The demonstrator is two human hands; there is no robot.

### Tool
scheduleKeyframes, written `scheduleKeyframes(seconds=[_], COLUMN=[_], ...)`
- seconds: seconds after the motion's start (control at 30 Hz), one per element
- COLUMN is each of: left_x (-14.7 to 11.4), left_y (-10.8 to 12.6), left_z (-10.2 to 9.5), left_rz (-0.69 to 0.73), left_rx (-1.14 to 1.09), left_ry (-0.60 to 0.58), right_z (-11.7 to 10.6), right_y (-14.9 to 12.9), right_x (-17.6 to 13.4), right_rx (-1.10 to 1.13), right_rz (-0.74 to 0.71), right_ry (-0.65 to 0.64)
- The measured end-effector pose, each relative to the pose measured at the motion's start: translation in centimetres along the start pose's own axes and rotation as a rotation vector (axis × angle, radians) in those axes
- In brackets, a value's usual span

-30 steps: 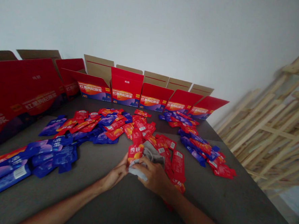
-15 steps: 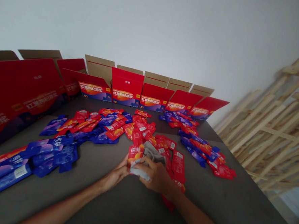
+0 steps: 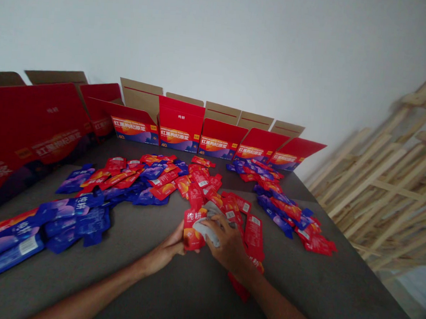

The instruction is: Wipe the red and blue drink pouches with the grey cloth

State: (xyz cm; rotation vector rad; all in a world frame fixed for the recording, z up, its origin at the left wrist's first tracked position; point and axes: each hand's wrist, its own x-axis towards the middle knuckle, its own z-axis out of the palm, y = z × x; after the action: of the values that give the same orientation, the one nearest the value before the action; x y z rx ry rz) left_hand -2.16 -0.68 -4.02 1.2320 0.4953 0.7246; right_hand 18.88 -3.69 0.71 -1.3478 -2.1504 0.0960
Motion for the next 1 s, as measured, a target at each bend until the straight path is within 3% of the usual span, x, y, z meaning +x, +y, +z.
scheduleKeyframes(seconds=[0.13, 0.3, 0.6, 0.7, 0.87, 1.0], left_x=[0.0, -0.2, -0.7, -0.6, 0.0, 0.2], left_y=[-0.4, 0.0, 1.4, 1.3, 0.5, 0.0], left_z=[0.0, 0.1, 1.0, 0.9, 0.4, 0.3], left_rz=[-0.011, 0.008, -0.039, -0.039, 0.015, 0.059], left_rx=[0.019, 0.037, 0.109, 0.065, -0.011, -0.062], left_ry=[0.022, 0.118, -0.030, -0.023, 0.112, 0.124], right_z=[-0.4, -0.5, -0.1, -0.2, -0.3, -0.3], right_y=[-0.1, -0.3, 0.7, 0.6, -0.1, -0.1], right_x=[0.1, 0.0, 0.0, 0.0, 0.1, 0.1], right_rx=[0.027, -0.004, 0.041, 0.044, 0.022, 0.005], right_rz=[-0.017, -0.156, 0.024, 0.006, -0.147, -0.118], right_ry=[-0.089, -0.283, 0.026, -0.031, -0.267, -0.250])
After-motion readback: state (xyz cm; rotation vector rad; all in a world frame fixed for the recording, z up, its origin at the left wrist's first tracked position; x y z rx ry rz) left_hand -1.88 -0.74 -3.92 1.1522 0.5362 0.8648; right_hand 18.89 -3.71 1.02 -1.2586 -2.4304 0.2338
